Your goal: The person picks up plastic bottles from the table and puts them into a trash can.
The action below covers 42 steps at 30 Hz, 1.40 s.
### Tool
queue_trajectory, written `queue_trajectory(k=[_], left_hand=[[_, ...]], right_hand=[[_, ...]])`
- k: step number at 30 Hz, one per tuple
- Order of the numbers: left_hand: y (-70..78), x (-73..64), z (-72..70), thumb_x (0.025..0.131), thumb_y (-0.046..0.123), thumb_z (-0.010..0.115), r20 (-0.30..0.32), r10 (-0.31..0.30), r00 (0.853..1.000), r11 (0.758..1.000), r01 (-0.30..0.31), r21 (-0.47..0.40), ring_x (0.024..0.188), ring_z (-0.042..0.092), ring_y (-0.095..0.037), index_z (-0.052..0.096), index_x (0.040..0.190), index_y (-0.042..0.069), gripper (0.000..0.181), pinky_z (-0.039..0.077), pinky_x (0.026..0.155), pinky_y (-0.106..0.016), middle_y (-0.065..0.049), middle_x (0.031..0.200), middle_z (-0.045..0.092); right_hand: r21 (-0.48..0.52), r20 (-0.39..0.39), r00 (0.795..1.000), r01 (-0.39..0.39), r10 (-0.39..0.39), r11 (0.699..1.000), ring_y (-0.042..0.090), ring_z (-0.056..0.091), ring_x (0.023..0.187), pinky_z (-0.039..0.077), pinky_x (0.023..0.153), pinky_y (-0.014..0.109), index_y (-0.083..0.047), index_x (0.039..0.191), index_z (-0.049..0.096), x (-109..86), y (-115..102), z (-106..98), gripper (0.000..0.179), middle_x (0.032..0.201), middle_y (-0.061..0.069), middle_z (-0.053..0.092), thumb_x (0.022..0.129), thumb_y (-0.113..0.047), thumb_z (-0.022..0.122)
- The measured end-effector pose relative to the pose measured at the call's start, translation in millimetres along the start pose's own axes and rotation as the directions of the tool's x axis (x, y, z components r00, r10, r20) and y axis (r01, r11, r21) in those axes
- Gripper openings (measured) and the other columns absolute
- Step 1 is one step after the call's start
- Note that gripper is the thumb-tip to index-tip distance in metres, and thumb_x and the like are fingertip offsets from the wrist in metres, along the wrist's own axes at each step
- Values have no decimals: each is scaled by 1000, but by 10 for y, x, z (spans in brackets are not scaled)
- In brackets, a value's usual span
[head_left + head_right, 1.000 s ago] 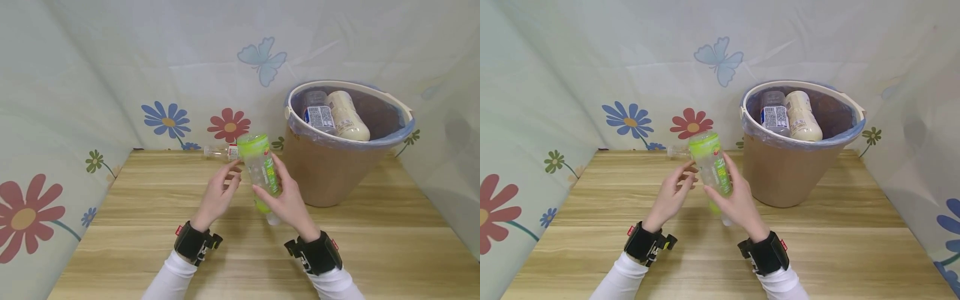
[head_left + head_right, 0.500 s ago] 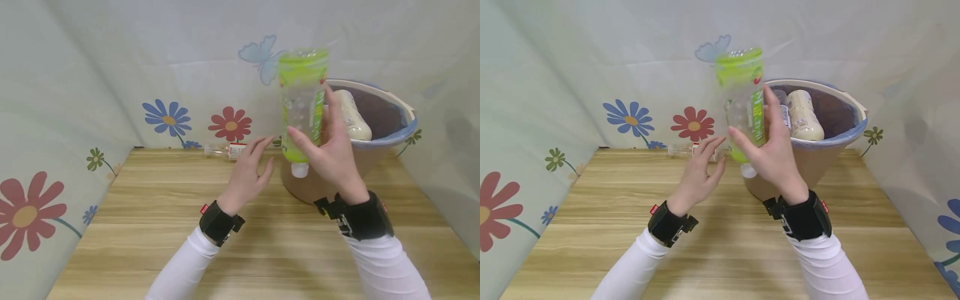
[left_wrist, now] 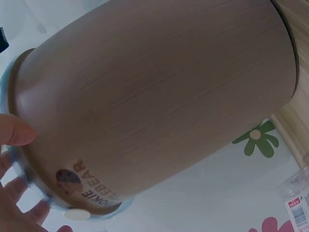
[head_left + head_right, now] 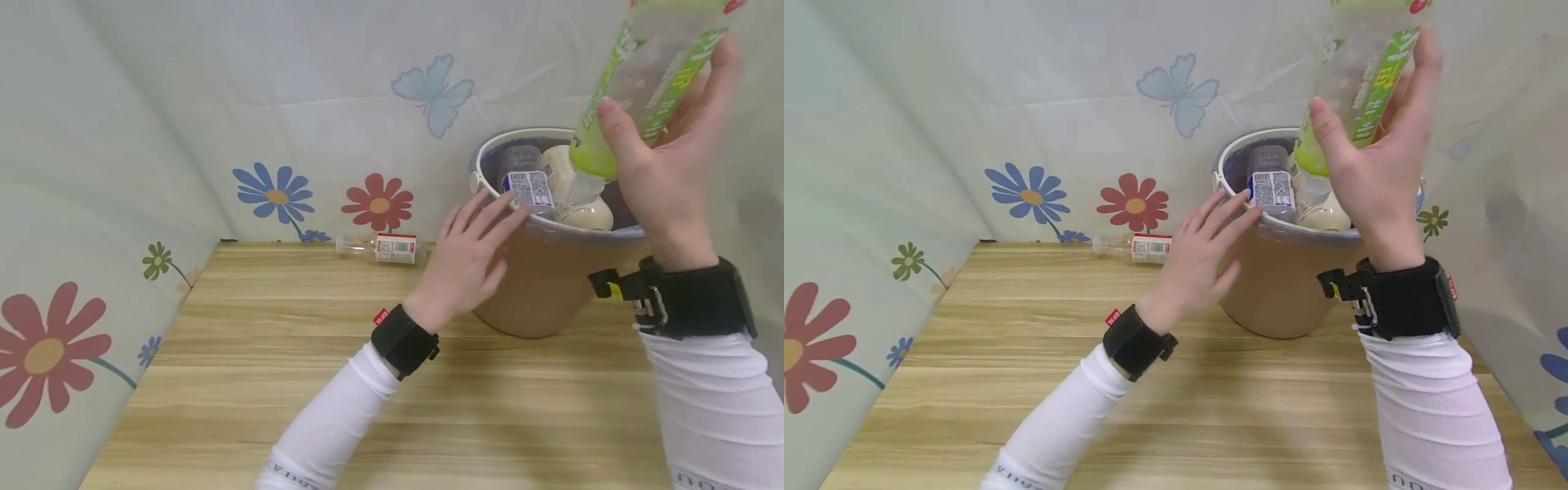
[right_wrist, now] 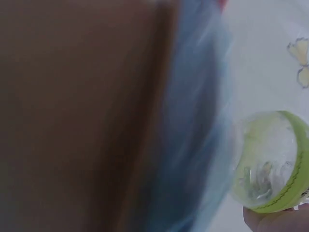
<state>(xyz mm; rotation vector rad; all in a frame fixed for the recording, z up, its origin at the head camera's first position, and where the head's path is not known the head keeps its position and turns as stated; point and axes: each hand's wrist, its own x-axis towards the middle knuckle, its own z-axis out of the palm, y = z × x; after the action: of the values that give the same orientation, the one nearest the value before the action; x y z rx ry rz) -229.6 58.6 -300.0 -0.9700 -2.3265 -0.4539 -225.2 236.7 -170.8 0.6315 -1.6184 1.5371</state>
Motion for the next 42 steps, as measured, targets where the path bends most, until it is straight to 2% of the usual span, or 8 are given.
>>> queue_trajectory(k=[7,13,22,25,27,32,38,42], left_hand=[[35,19,-5,92,22,47,-12,-20,1000,1000,20,3,143,15,-22,37,145,26,55,19,113,-46,2,152,31],[32,16,-6,92,21,47,-14,-10,1000,1000,10,4,143,16,-23,37,146,25,55,21,113,-45,1,152,32],[14,17,-21,90,20,50,-4,-14,1000,999,14,-40,143,15,-22,38,145,24,56,22,112,-45,1,152,32],[12,15,-34,90,20,50,0,-17,1000,999,17,-40,143,15,-22,38,145,24,56,22,112,-45,1,151,32],[11,14,-37,90,21,50,3,-19,1000,999,20,-38,143,15,-22,38,144,24,55,22,113,-45,1,151,33],[9,17,-45,90,20,50,7,-23,1000,999,23,-41,143,15,-21,39,144,25,55,22,113,-44,2,151,33],[12,18,-52,90,20,50,2,-15,1000,999,15,-45,142,16,-22,40,144,23,55,23,112,-44,0,150,35],[18,19,-66,89,19,51,-2,-11,1000,999,11,-46,142,17,-23,40,143,23,55,23,112,-42,0,149,35]], right_hand=[[-98,-104,984,-157,147,983,25,54,104,44,85,28,-15,132,38,119,152,-209,71,120,12,52,71,11,64],[-412,-143,951,-310,275,857,13,56,102,44,86,26,-25,134,31,130,256,-368,73,122,1,45,75,3,65],[-575,-126,963,-267,239,773,6,33,120,26,102,24,-28,139,25,85,360,-465,81,126,-6,33,75,-10,71],[-611,-90,978,-203,187,765,8,33,121,24,105,25,-25,139,34,67,437,-487,74,130,-7,36,76,-13,71],[-652,-70,977,-199,203,732,12,36,120,25,105,29,-20,136,45,56,477,-511,61,129,-3,42,79,-16,68],[-758,32,925,-225,378,612,29,37,129,25,108,46,-8,132,55,27,548,-583,47,137,15,47,89,-27,53],[-782,213,879,-108,426,614,39,26,136,17,110,58,-1,139,44,65,636,-642,53,147,23,34,90,-22,46],[-812,339,798,-20,499,584,44,15,139,11,110,62,1,146,30,194,666,-680,60,151,27,22,91,-19,42]])
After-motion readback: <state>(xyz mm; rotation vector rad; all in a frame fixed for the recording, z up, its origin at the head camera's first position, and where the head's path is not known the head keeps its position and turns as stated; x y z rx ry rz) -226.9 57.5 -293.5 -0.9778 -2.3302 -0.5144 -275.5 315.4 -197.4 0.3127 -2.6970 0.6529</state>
